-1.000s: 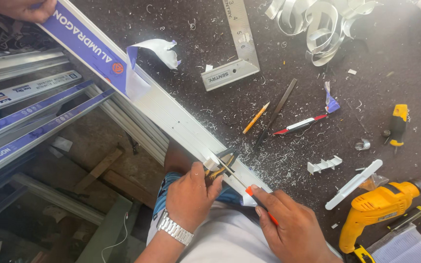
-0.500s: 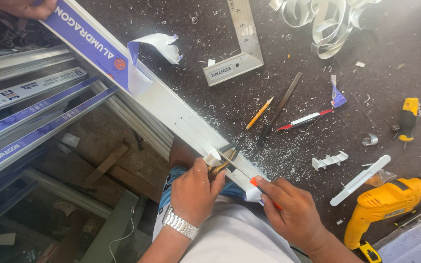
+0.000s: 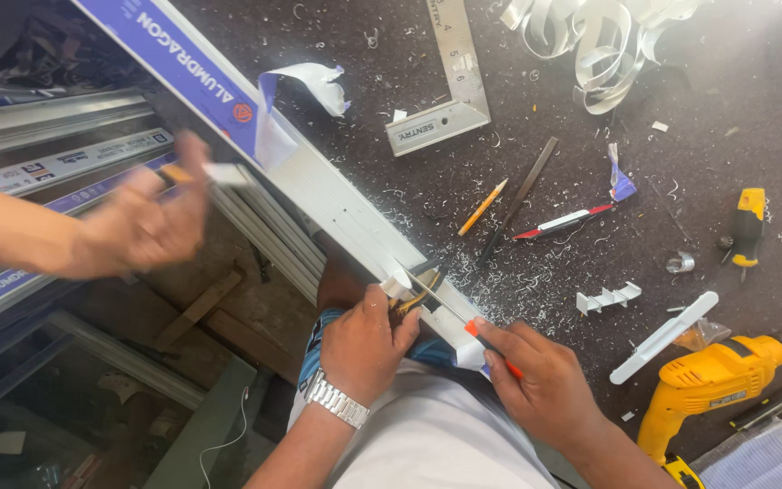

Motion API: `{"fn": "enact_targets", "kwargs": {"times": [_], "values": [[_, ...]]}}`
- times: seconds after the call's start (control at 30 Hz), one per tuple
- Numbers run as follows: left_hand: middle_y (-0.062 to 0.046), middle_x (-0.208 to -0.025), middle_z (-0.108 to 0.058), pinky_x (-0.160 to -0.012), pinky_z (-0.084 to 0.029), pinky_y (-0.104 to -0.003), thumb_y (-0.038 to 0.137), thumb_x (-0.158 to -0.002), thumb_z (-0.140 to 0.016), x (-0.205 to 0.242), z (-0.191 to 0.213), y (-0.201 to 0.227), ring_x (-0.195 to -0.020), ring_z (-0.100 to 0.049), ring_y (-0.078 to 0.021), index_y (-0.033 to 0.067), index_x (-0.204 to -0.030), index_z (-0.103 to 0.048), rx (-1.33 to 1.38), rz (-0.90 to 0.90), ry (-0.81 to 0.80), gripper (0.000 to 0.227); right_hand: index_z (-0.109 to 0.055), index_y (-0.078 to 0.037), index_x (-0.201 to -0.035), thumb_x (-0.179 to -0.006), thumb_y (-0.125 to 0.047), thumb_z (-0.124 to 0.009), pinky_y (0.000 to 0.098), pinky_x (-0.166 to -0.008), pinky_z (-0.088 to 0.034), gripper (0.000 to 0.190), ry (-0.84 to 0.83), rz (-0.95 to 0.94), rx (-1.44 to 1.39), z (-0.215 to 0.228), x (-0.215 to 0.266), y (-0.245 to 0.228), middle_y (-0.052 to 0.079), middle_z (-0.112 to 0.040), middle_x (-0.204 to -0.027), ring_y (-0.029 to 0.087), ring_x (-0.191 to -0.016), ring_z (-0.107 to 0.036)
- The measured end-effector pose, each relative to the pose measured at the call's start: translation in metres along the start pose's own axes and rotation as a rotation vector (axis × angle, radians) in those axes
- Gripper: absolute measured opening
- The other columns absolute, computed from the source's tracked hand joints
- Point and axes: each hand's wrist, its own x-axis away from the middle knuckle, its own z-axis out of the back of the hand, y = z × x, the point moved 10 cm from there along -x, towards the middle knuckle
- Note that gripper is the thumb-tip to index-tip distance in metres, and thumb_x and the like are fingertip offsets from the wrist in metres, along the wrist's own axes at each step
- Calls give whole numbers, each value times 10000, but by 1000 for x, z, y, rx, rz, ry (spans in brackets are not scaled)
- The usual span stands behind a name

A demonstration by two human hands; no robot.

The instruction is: The person uses a utility knife to cut a protective film from an aluminum frame and then uses a screwdriver to tighten a screw on the frame. The work is performed on a cluttered workbench with various tools visible.

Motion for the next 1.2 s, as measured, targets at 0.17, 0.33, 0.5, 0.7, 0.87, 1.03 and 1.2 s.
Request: {"fn": "enact_targets", "kwargs": {"times": [0.17, 0.33, 0.5, 0.7, 0.87, 1.03, 1.2], "values": [[-143, -746, -712, -549, -542, -463, 397, -876, -739, 2, 12, 3, -658, -703, -344, 46, -937, -564, 13, -50, 62, 397, -687, -72, -1228, -871, -84, -665, 375, -625, -559, 358, -59, -194, -31, -2, 9, -6, 118, -696, -867, 292, -688, -710], [-143, -738, -704, -557, -541, -469, 388, -852, -749, 0, 18, 3, -652, -700, -351, 43, -979, -560, 46, -55, 99, 413, -676, -48, -1233, -880, -91, -666, 338, -721, -577, 356, 8, -149, -56, -2, 4, -18, 136, -742, -965, 258, -816, -769], [-146, -749, -699, -560, -548, -469, 399, -871, -745, 1, 17, -1, -659, -701, -359, 44, -960, -542, 54, -65, 72, 419, -678, -64, -1249, -887, -110, -654, 343, -756, -582, 365, -38, -231, -5, -4, 6, -12, 148, -762, -1001, 263, -861, -783], [-156, -748, -698, -560, -553, -471, 406, -881, -737, -4, 19, -2, -656, -700, -364, 38, -969, -549, 70, -59, 44, 423, -678, -61, -1254, -865, -99, -649, 367, -833, -567, 392, -59, -264, 51, 3, 9, -30, 169, -768, -1093, 298, -1000, -773], [-145, -764, -710, -564, -559, -464, 408, -889, -724, -3, 15, -3, -674, -713, -350, 41, -962, -558, 88, -35, -9, 409, -693, -79, -1263, -894, -118, -654, 350, -815, -584, 374, -74, -280, 94, 3, 11, -32, 153, -785, -1094, 296, -944, -760], [-143, -771, -714, -571, -563, -461, 412, -888, -717, -3, 21, -4, -670, -712, -350, 41, -977, -567, 94, -45, 17, 410, -686, -52, -1230, -888, -104, -650, 330, -815, -582, 347, -23, -208, 46, -6, 2, -35, 165, -773, -1098, 274, -979, -787], [-146, -747, -708, -562, -565, -456, 420, -896, -711, -3, 16, -6, -658, -710, -343, 30, -992, -557, 100, -47, -15, 430, -673, -26, -1228, -904, -96, -649, 337, -827, -572, 332, -25, -170, 26, -13, 5, -23, 175, -767, -1121, 264, -1008, -780]]}}
